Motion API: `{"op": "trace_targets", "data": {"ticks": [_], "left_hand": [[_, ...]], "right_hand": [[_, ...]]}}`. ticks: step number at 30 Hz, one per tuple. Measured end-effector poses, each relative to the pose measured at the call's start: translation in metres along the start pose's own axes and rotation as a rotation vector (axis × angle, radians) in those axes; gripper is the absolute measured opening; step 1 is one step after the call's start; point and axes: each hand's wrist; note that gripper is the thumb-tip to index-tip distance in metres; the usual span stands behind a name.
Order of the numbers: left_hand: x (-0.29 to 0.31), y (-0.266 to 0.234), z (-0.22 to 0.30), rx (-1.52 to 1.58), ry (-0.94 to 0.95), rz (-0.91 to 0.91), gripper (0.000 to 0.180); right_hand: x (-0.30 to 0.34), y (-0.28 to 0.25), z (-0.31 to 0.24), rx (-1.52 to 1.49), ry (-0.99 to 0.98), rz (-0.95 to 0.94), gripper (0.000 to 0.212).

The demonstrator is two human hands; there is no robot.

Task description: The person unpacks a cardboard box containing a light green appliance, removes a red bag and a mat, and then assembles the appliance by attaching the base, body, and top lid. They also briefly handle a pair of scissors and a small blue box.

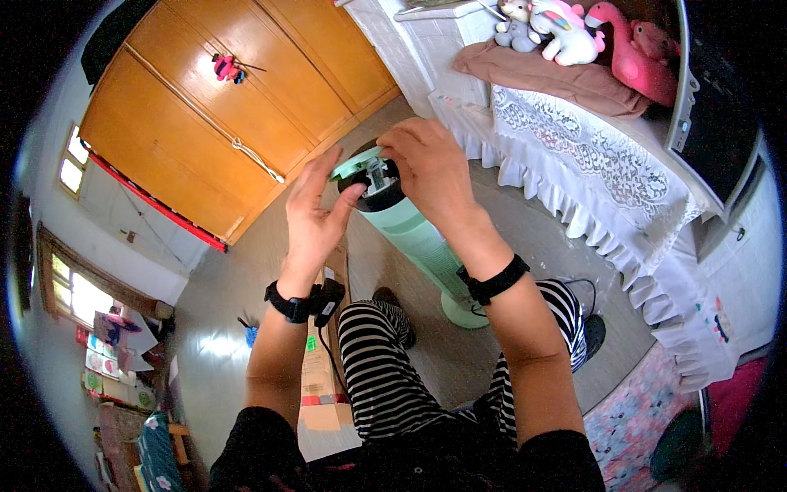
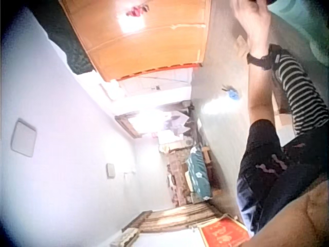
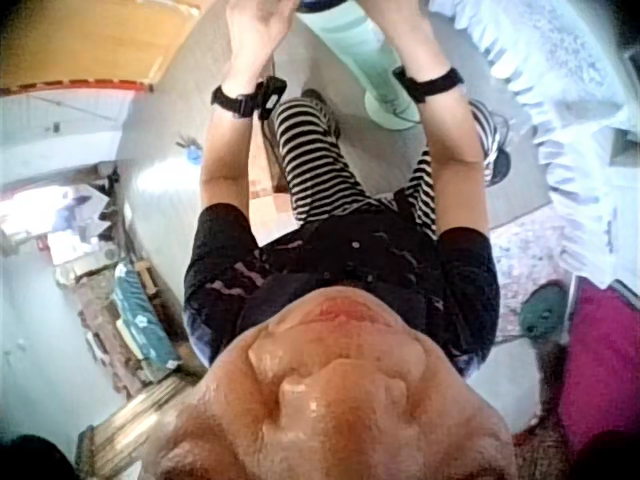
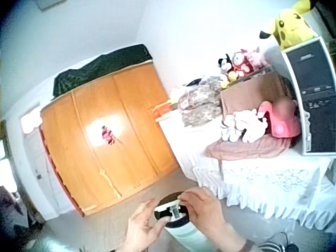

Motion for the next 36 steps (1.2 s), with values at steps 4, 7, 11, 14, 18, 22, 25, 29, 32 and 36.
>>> {"op": "trace_targets", "data": {"ticks": [4, 7, 11, 14, 18, 22, 25, 29, 32, 36], "left_hand": [[0.0, 0.011, -0.017, -0.092, 0.003, 0.027, 0.025], [0.002, 0.017, -0.022, 0.008, -0.056, 0.069, 0.019], [0.003, 0.021, -0.03, 0.35, -0.328, 0.064, 0.014], [0.002, 0.023, -0.038, 0.521, -0.362, 0.094, 0.013], [0.005, 0.023, -0.045, 0.53, -0.329, 0.124, 0.013], [0.008, 0.029, -0.049, 0.564, -0.341, 0.109, 0.013], [0.008, 0.03, -0.047, 0.573, -0.314, 0.071, 0.014], [0.009, 0.03, -0.046, 0.543, -0.235, 0.062, 0.017], [0.011, 0.033, -0.05, 0.554, -0.219, 0.045, 0.018], [0.011, 0.032, -0.046, 0.604, -0.272, 0.02, 0.018]], "right_hand": [[-0.001, 0.0, -0.005, -0.043, 0.01, -0.028, 0.02], [0.002, 0.002, -0.005, -0.12, 0.176, 0.018, 0.024], [0.002, -0.003, 0.001, -0.162, 0.288, -0.052, 0.029], [0.005, -0.005, 0.002, -0.194, 0.372, -0.089, 0.031], [0.007, -0.001, 0.0, -0.192, 0.366, -0.097, 0.033], [0.009, 0.0, -0.002, -0.255, 0.377, -0.007, 0.032], [0.009, -0.001, 0.006, -0.214, 0.306, -0.032, 0.028], [0.008, -0.003, 0.003, -0.186, 0.322, -0.044, 0.022], [0.009, -0.003, 0.005, -0.189, 0.33, -0.042, 0.019], [0.007, -0.004, 0.006, -0.182, 0.33, -0.047, 0.016]]}}
Point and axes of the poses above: each hand's wrist, its own x-axis away from the middle knuckle, its own y-axis out of the palm, z = x × y, and after that the axes turned 5 degrees about -x, right-handed
